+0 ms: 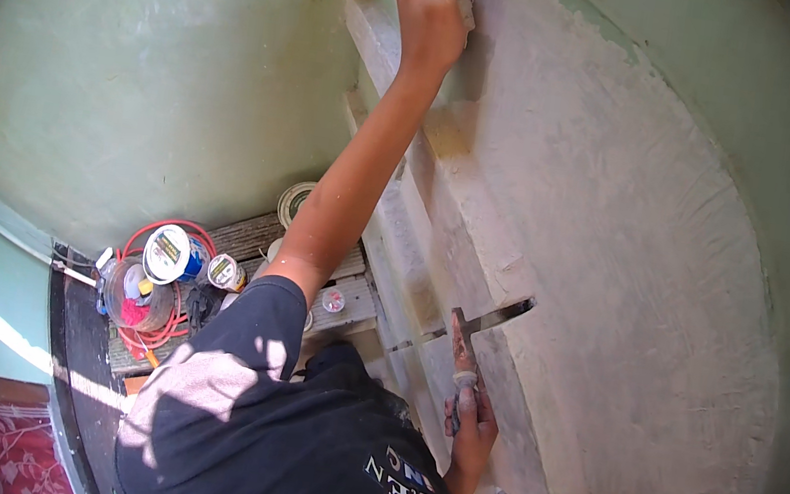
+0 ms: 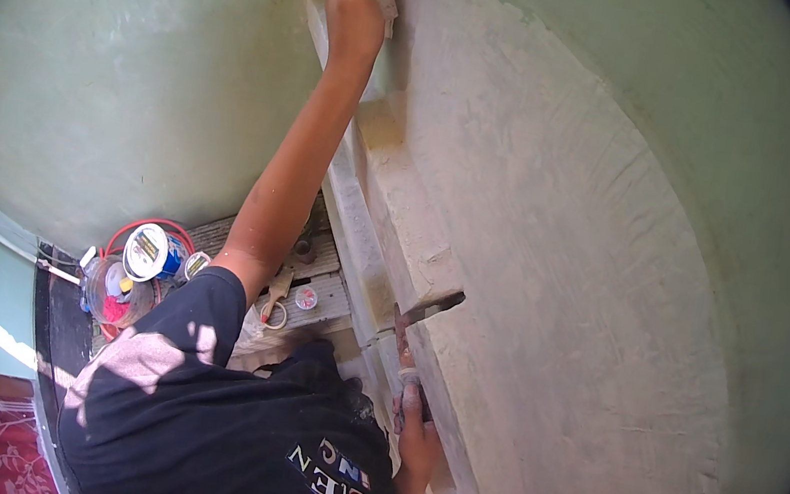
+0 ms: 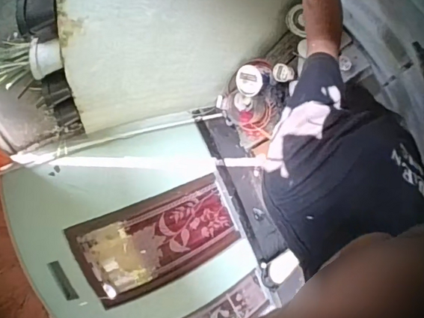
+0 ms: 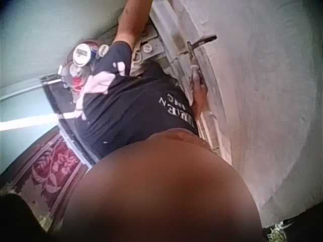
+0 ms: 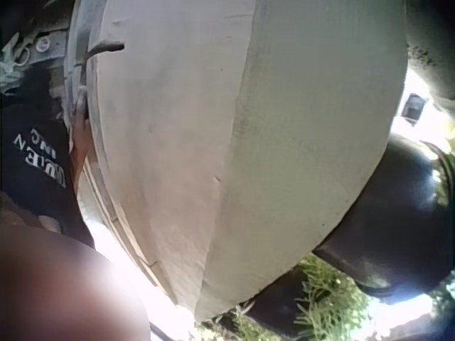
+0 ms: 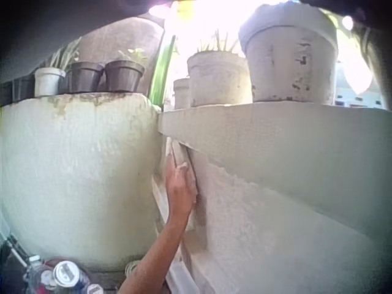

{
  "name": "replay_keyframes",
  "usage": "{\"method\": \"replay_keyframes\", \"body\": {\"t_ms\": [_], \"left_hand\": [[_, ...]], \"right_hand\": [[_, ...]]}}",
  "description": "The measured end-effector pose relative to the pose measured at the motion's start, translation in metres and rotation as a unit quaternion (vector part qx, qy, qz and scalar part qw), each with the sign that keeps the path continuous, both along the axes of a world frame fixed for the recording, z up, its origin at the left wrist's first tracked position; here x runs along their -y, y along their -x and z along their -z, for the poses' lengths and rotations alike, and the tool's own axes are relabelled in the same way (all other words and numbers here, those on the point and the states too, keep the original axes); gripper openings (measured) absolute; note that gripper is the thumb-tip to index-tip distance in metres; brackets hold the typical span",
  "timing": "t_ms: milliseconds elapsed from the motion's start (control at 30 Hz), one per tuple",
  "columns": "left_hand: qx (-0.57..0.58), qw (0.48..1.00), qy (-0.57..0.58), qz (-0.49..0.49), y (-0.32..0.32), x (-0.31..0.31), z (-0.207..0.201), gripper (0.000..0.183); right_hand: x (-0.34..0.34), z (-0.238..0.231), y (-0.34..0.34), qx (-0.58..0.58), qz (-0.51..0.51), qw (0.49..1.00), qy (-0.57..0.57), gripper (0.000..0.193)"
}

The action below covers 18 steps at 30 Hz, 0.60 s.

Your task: The person is sanding a white surface using a putty knife and sandpaper.

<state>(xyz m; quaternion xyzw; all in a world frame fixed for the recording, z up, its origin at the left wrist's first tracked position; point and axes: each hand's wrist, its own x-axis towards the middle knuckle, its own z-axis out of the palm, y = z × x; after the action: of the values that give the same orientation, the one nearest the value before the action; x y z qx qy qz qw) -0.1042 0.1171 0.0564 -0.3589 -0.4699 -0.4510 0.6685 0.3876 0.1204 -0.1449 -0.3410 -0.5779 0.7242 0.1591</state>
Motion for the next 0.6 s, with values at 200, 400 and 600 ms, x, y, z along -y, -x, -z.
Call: {"method": "replay_keyframes", "body": {"t_ms": [200, 400, 600], "left_hand": [[0.359, 0.932, 0.023, 0.052, -0.064, 0.0, -0.019, 0.032], [0.346, 0.791, 0.014, 0.504, -0.163, 0.019, -0.026, 0.063], [0.139, 0.983, 0.07, 0.1, -0.145, 0.02, -0.037, 0.058]], "right_hand": [[-0.001, -0.004, 0.001, 0.005, -0.015, 1.0, 0.005, 0.047], [-0.002, 0.005, -0.004, -0.001, -0.016, 1.0, 0.003, 0.047], [0.0, 0.003, -0.002, -0.018, -0.007, 1.0, -0.005, 0.046]]}}
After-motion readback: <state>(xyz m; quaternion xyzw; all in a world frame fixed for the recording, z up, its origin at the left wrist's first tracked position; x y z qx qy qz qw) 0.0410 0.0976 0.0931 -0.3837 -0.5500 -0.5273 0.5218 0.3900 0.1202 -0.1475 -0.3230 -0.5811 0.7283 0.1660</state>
